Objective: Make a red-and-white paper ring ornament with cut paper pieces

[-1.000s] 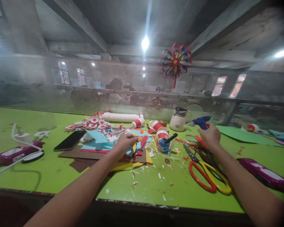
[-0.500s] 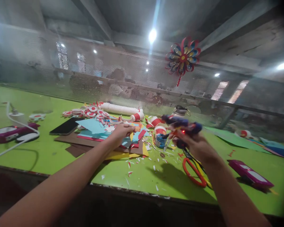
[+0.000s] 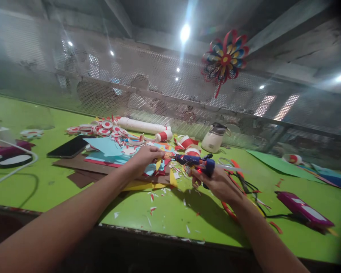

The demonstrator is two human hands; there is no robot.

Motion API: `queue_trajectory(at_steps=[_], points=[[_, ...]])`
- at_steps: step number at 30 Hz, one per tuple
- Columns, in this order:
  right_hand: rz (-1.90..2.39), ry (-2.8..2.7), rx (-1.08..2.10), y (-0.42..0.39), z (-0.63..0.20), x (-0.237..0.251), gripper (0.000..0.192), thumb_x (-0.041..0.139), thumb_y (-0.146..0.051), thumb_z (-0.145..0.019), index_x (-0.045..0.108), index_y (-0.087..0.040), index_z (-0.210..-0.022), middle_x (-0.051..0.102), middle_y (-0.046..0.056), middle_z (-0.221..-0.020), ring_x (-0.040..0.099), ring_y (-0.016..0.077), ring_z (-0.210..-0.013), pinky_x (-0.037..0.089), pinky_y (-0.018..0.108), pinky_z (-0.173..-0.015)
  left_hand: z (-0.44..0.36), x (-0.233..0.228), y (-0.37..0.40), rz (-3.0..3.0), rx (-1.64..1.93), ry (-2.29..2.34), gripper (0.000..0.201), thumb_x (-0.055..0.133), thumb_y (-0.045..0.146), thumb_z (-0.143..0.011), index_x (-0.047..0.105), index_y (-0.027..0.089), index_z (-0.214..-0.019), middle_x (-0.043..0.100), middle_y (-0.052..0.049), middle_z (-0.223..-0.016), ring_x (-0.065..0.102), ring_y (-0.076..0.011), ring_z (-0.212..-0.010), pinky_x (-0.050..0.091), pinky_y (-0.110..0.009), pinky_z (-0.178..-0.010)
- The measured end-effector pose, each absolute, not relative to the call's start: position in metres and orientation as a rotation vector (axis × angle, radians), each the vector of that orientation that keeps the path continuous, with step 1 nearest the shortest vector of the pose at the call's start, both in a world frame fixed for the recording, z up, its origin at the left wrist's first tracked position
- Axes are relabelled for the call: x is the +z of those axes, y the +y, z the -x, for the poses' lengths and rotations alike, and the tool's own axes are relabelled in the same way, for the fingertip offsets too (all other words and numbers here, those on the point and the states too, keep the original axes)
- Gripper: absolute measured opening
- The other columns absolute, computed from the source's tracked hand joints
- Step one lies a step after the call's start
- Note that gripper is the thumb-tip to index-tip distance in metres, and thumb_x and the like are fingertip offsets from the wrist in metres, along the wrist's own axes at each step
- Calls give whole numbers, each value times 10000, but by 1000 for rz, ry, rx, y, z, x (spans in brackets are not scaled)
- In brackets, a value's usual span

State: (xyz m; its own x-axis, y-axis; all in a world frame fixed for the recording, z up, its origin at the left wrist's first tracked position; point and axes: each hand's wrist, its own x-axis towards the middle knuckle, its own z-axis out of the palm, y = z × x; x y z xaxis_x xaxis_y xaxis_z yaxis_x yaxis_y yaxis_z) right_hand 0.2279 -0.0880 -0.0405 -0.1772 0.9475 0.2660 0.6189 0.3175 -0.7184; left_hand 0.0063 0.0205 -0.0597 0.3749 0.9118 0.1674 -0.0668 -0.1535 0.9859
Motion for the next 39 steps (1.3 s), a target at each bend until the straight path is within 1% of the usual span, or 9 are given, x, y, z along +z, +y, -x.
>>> queue_trajectory(at_steps=[7, 12, 16, 19, 23, 29, 32, 39], points=[[1448, -1882, 510, -83, -229, -49, 355, 497, -486, -841, 574, -146, -775, 613, 48, -640, 560, 156, -578, 450, 287, -545, -5, -55, 15, -1521, 1016, 777, 127, 654, 265, -645, 651, 144, -608, 606, -38, -636, 507, -118, -618, 377, -259, -609], [1472, -1889, 463, -85, -226, -45, 368, 483, -482, -847, 569, -148, -716, 607, 50, -619, 537, 147, -551, 429, 275, -515, -6, -53, 13, -1491, 1012, 797, 136, 669, 271, -627, 644, 149, -573, 596, -36, -606, 500, -121, -596, 376, -269, -604], [1492, -1876, 457, -87, -224, -42, 386, 506, -501, -826, 567, -153, -669, 597, 48, -595, 518, 142, -526, 414, 272, -495, -7, -54, 13, -1485, 1016, 793, 130, 676, 280, -625, 658, 154, -595, 611, -41, -612, 503, -124, -581, 374, -273, -594], [1491, -1864, 451, -87, -224, -43, 394, 522, -511, -813, 589, -146, -682, 592, 47, -586, 520, 147, -531, 410, 270, -486, -7, -53, 12, -1495, 1026, 797, 134, 678, 279, -627, 658, 151, -593, 610, -42, -604, 493, -121, -569, 370, -272, -588], [1468, -1851, 483, -86, -224, -44, 385, 500, -504, -830, 592, -145, -728, 595, 41, -605, 533, 149, -539, 419, 269, -490, -7, -49, 7, -1549, 1017, 801, 153, 668, 275, -638, 640, 148, -557, 592, -35, -581, 472, -117, -562, 352, -264, -572], [1453, -1864, 465, -87, -224, -45, 362, 508, -480, -831, 565, -152, -691, 573, 29, -591, 508, 139, -522, 409, 270, -501, -6, -45, 5, -1597, 1010, 826, 173, 656, 276, -649, 630, 153, -530, 576, -26, -575, 427, -102, -533, 318, -260, -551], [1445, -1873, 460, -86, -224, -46, 365, 502, -476, -836, 548, -156, -667, 550, 20, -574, 494, 135, -517, 400, 269, -505, -6, -48, 8, -1591, 1008, 818, 158, 666, 276, -639, 639, 158, -537, 582, -34, -575, 443, -112, -542, 333, -268, -562], [1411, -1910, 521, -89, -224, -47, 343, 502, -468, -843, 527, -166, -681, 504, -2, -567, 453, 122, -505, 370, 257, -484, -4, -52, 12, -1582, 998, 812, 131, 665, 276, -638, 667, 166, -569, 604, -51, -600, 481, -133, -570, 367, -284, -587]])
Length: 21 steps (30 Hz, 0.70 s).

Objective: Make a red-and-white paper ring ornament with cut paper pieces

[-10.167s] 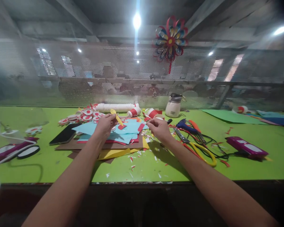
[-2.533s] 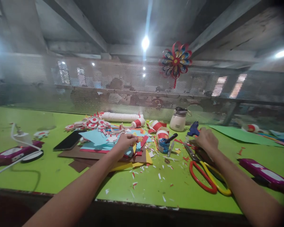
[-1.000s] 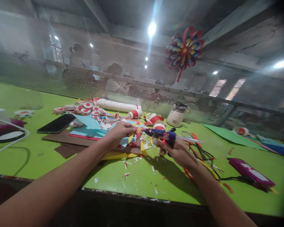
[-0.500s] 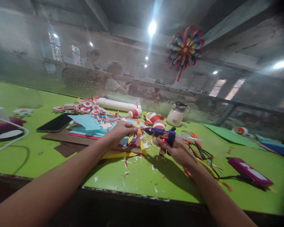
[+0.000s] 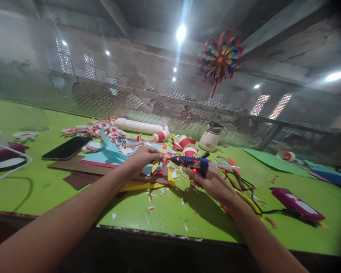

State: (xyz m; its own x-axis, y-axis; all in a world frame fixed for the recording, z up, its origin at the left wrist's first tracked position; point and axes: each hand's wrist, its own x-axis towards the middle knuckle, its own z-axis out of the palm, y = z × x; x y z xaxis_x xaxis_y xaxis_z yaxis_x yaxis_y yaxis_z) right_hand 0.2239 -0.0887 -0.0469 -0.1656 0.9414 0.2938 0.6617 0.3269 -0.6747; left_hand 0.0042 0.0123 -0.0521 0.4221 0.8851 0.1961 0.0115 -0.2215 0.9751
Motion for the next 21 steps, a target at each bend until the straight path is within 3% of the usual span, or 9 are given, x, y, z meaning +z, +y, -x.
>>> queue_trajectory(at_steps=[7, 21], points=[[1394, -1888, 523, -89, -223, -48, 349, 511, -481, -833, 506, -173, -670, 490, -9, -576, 440, 120, -512, 365, 257, -488, -4, -49, 9, -1575, 994, 814, 131, 661, 268, -629, 655, 165, -549, 599, -50, -592, 497, -138, -585, 373, -286, -605], [1444, -1856, 453, -91, -220, -43, 326, 506, -461, -831, 512, -185, -658, 464, -19, -524, 404, 117, -469, 334, 249, -453, -6, -46, 6, -1598, 984, 828, 163, 680, 271, -621, 622, 165, -511, 503, 9, -482, 360, -88, -474, 276, -255, -498]])
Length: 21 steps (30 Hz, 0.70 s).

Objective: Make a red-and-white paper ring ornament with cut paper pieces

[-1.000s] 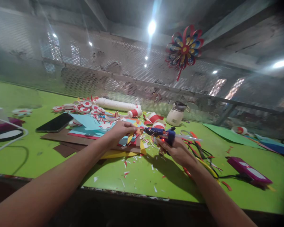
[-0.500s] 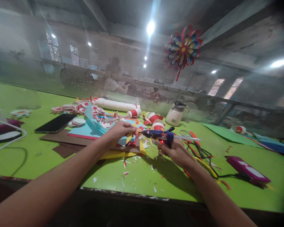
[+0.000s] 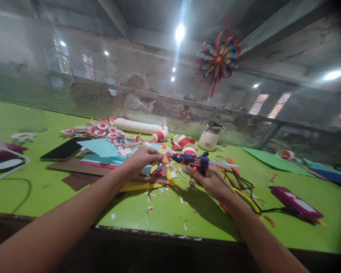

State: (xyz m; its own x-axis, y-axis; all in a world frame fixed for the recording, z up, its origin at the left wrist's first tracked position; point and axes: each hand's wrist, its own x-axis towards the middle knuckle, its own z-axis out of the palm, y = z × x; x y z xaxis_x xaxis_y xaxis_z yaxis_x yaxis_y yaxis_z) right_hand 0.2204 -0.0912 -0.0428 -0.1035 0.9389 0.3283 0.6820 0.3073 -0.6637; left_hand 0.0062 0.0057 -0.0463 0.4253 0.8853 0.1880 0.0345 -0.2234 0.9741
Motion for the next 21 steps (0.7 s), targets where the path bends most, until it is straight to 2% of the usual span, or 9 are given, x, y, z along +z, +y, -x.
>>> queue_trajectory(at_steps=[10, 21], points=[[1458, -1919, 466, -95, -220, -42, 324, 499, -449, -837, 470, -187, -648, 423, -25, -538, 367, 114, -490, 307, 257, -469, -4, -52, 12, -1592, 987, 783, 119, 657, 257, -631, 656, 154, -570, 598, -47, -588, 465, -123, -552, 333, -278, -564], [1430, -1871, 410, -91, -222, -45, 261, 531, -401, -832, 509, -182, -690, 419, -29, -532, 372, 114, -484, 318, 254, -452, -5, -52, 12, -1603, 953, 799, 166, 682, 295, -625, 641, 139, -584, 566, -22, -561, 437, -105, -524, 310, -262, -536]])
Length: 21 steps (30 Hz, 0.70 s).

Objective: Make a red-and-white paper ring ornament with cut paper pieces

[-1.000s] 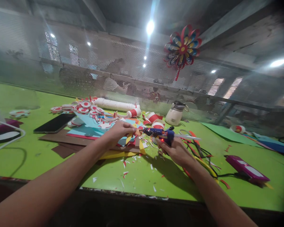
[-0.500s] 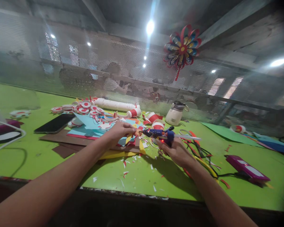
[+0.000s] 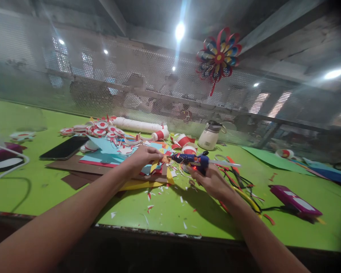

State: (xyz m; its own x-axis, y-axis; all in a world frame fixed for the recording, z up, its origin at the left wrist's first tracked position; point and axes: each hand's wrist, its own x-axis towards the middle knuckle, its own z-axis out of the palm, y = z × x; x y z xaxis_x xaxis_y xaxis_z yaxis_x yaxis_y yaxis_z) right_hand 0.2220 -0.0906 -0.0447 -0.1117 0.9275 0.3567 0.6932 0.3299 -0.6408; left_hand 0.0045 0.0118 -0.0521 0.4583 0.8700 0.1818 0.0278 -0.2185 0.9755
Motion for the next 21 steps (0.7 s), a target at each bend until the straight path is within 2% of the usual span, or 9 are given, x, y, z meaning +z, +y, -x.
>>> queue_trajectory(at_steps=[9, 16, 21], points=[[1436, -1879, 371, -91, -223, -43, 242, 532, -384, -827, 548, -161, -732, 438, -28, -535, 376, 106, -470, 333, 247, -450, -4, -52, 10, -1629, 927, 815, 165, 671, 291, -644, 630, 141, -589, 552, -7, -553, 427, -99, -534, 304, -255, -548], [1410, -1927, 393, -93, -220, -43, 256, 515, -389, -826, 596, -147, -838, 499, 8, -626, 378, 126, -545, 359, 265, -517, -3, -53, 12, -1567, 936, 824, 120, 669, 254, -637, 653, 143, -593, 584, -24, -577, 457, -104, -546, 301, -253, -537], [1431, -1951, 371, -92, -221, -46, 283, 506, -412, -823, 598, -146, -797, 473, 6, -607, 339, 124, -540, 324, 260, -490, -3, -53, 12, -1542, 949, 818, 112, 666, 240, -640, 669, 131, -614, 608, -43, -603, 468, -102, -542, 302, -248, -528]])
